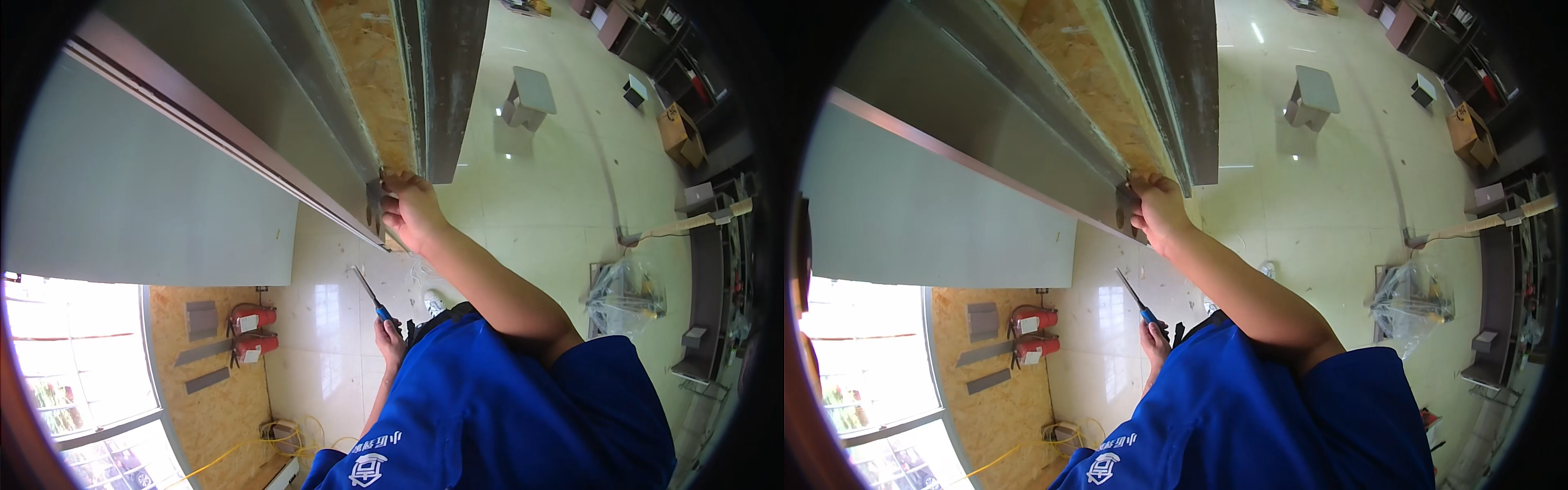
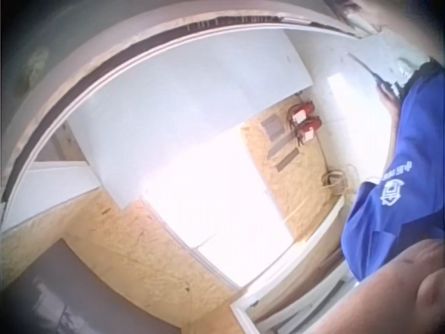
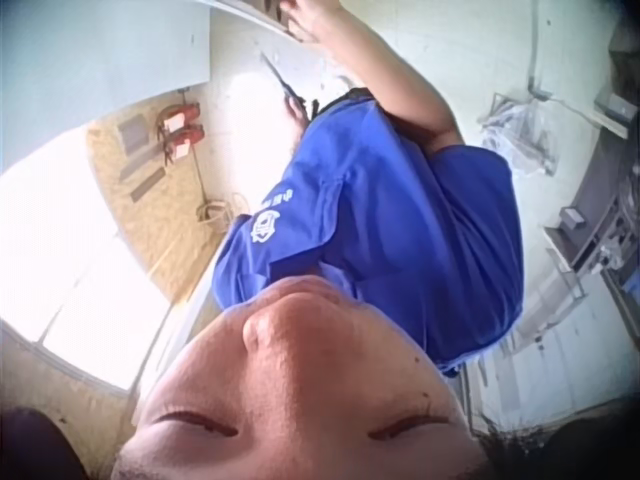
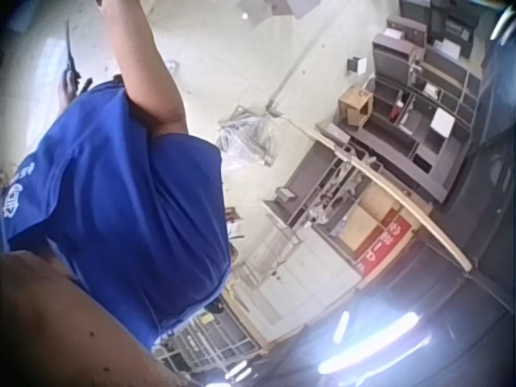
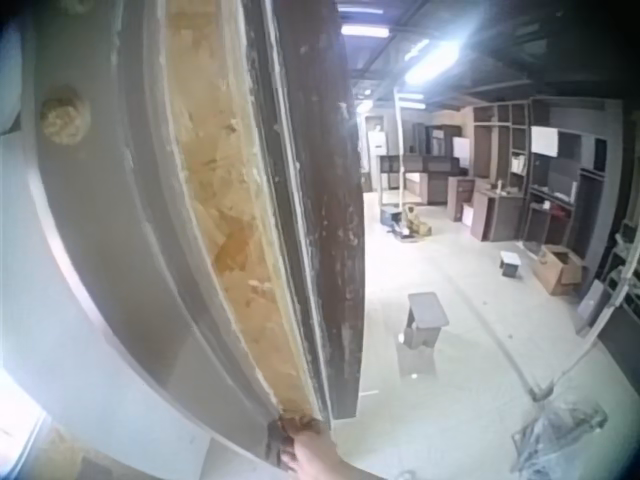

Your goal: The person uses a utility knife to scrape and remove old sealant or adhesive from the edge of a metal frame. They repeatedly scrape along the seam and wipe away residue with their fingers.

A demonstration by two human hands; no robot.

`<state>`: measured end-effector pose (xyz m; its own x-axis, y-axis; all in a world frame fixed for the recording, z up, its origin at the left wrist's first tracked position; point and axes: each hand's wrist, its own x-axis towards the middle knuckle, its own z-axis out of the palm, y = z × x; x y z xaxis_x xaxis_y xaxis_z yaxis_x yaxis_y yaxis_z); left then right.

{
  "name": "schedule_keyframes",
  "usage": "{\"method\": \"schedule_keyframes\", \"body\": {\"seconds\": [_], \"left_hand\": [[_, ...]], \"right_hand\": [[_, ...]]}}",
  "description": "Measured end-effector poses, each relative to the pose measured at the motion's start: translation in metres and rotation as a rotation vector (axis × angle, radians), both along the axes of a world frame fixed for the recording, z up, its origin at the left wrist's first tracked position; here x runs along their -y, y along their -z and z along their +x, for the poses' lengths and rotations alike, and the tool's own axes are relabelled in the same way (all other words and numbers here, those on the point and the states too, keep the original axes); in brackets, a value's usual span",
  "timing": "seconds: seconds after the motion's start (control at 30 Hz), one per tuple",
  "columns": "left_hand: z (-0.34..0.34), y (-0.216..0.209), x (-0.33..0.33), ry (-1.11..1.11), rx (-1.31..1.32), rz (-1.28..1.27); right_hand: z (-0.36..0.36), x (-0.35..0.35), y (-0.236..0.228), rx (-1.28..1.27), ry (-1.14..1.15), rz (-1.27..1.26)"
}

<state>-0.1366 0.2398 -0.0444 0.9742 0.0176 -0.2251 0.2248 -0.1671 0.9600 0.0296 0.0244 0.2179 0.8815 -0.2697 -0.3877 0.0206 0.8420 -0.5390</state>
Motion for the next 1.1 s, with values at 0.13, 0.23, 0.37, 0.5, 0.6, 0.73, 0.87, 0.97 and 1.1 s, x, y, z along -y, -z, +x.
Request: {"method": "schedule_keyframes", "body": {"seconds": [0.13, 0.23, 0.37, 0.5, 0.6, 0.73, 0.87, 0.97, 1.1], "left_hand": [[0.000, 0.005, -0.001, -0.005, 0.016, 0.010], [-0.001, 0.010, -0.002, -0.034, -0.015, 0.055], [-0.005, 0.010, -0.001, -0.050, -0.016, 0.096], [-0.005, -0.009, -0.002, 0.069, 0.109, 0.237], [-0.001, -0.022, 0.005, 0.180, 0.163, 0.235], [0.008, -0.042, 0.020, 0.292, 0.206, 0.125], [0.030, -0.072, 0.060, 0.413, 0.293, -0.003], [0.053, -0.081, 0.104, 0.485, 0.365, -0.127], [0.058, -0.106, 0.159, 0.455, 0.259, -0.271]], "right_hand": [[-0.008, 0.020, -0.016, 0.283, -0.144, 0.050], [-0.036, 0.039, -0.016, 0.498, -0.313, 0.074], [-0.070, 0.088, 0.057, 0.329, -0.508, -0.048], [-0.123, 0.116, 0.206, -0.774, -0.420, -1.758], [-0.176, 0.131, 0.245, -0.540, -0.352, -1.374], [-0.204, 0.124, 0.244, -0.465, -0.385, -1.277], [-0.180, 0.122, 0.237, -0.158, -0.373, -0.999], [-0.152, 0.131, 0.229, 0.101, -0.399, -0.996], [-0.124, 0.138, 0.172, 0.221, -0.445, -0.814]]}}
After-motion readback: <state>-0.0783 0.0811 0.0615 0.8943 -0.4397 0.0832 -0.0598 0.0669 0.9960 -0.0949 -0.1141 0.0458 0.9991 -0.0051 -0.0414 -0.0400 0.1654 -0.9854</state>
